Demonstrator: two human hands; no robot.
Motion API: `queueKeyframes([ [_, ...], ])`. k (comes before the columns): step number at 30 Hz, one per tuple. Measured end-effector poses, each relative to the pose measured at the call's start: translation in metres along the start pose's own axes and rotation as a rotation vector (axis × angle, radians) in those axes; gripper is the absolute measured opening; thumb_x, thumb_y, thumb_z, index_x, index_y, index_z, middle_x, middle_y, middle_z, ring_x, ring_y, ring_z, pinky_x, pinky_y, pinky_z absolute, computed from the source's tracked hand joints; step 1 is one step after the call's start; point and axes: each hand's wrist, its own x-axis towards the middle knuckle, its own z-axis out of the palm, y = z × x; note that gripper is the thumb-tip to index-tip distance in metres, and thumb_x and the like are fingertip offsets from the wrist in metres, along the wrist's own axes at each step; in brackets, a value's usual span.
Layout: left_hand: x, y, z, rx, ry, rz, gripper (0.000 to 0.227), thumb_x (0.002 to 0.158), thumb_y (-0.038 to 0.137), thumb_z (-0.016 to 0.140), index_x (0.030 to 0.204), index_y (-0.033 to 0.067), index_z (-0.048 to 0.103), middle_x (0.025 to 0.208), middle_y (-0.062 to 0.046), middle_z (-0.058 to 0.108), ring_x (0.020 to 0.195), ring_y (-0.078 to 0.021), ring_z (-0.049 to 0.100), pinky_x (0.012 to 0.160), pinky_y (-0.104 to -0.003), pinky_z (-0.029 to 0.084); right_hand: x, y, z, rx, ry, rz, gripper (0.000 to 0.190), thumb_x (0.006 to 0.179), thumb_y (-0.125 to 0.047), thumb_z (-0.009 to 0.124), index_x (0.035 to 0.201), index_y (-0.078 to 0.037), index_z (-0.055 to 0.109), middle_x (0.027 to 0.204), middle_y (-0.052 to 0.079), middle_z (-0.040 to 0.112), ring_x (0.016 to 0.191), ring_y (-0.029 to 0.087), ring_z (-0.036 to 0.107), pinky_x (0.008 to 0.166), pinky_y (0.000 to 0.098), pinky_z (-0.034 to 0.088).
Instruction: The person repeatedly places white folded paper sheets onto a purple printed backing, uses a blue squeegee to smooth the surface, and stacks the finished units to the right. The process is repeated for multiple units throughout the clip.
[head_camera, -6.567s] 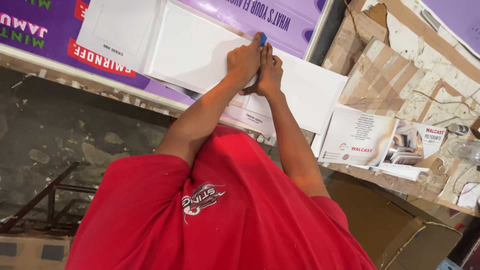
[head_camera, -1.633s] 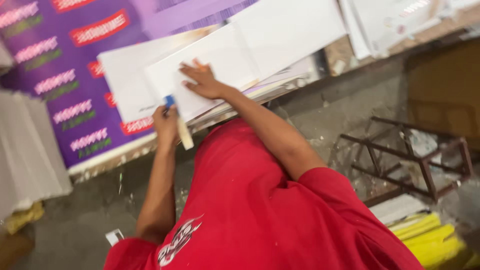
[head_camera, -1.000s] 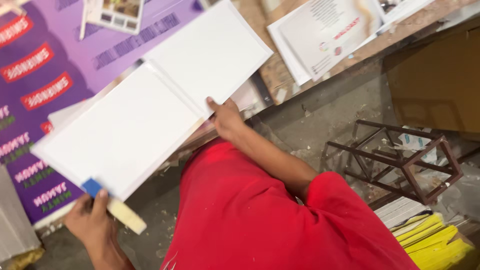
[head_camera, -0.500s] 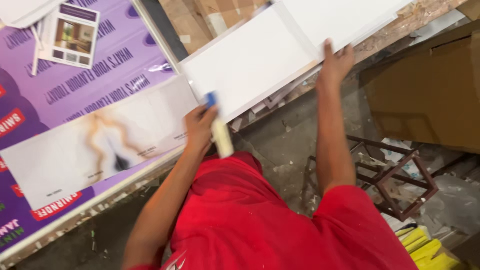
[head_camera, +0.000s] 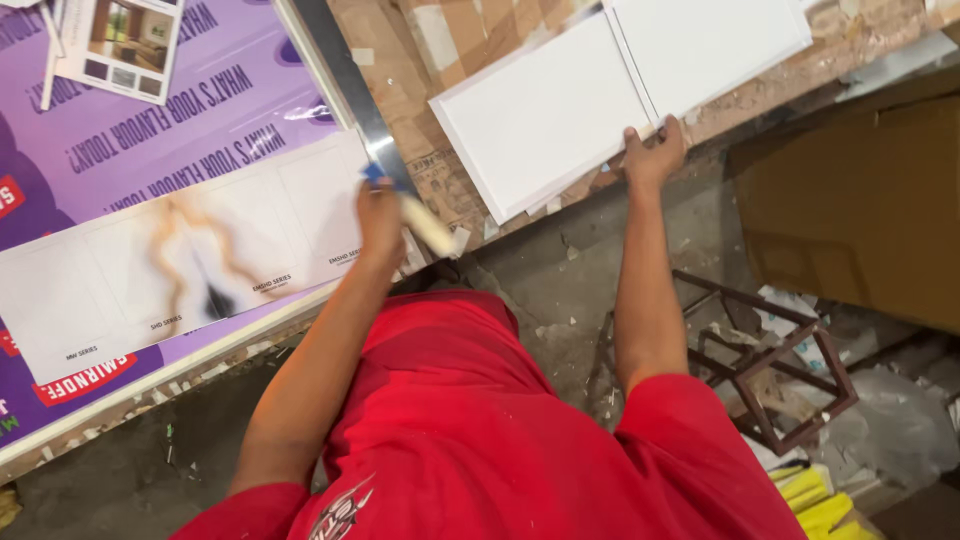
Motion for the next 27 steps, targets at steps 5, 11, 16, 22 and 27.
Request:
queueKeyframes([
  [5,0.011,0.035,-0.095,-0.097,0.312,-0.025,0.011,0.107,0.02,0.047,0.104,0.0089,0.046,0.077,-0.009,0.057,0.054,-0.022,0.061,0.048,-0.041,0.057,-0.054,-0.074,-0.016,-0.211,0.17,-0.147,0.062,0.087,-0.015,0.087,0.135,0.008,0.054,0.122,0.023,0.061,0.111,0.035,0.061,0.098,0.043,0.05],
  [11,-0.019,0.064,-0.236,0.504,0.509,-0.034,0.021,0.106,0.021,0.063,0.104,0.0034,0.052,0.076,-0.012,0.058,0.057,-0.024,0.058,0.048,-0.044,0.049,-0.226,-0.223,0.016,0.406,-0.943,0.022,0.051,0.094,-0.016,0.068,0.143,-0.003,0.059,0.116,0.018,0.073,0.099,0.024,0.068,0.089,0.0378,0.057],
  [16,-0.047,0.072,-0.332,1.129,0.595,0.251,0.039,0.098,0.021,0.08,0.116,-0.0012,0.054,0.096,-0.025,0.069,0.086,-0.0455,0.067,0.077,-0.054,0.052,-0.295,-0.286,0.073,0.225,-0.942,-0.535,0.081,0.088,-0.029,0.082,0.145,0.011,0.042,0.133,0.035,0.05,0.122,0.048,0.051,0.102,0.052,0.043],
  [22,-0.055,0.089,-0.374,1.059,0.5,0.056,0.061,0.091,0.026,0.081,0.132,-0.0004,0.044,0.099,-0.03,0.07,0.093,-0.0516,0.067,0.083,-0.055,0.051,-0.296,-0.361,0.073,0.19,-0.88,-0.482,0.069,0.095,-0.035,0.069,0.147,0.005,0.046,0.136,0.028,0.056,0.124,0.042,0.055,0.106,0.0498,0.044],
  [27,-0.055,0.094,-0.378,1.052,0.42,0.003,0.06,0.09,0.027,0.081,0.129,0.0003,0.044,0.095,-0.032,0.069,0.091,-0.0536,0.067,0.079,-0.056,0.052,-0.293,-0.461,-0.034,0.924,-1.383,-0.304,0.057,0.111,-0.039,0.051,0.152,0.001,0.046,0.148,0.018,0.059,0.13,0.031,0.058,0.11,0.0453,0.047],
])
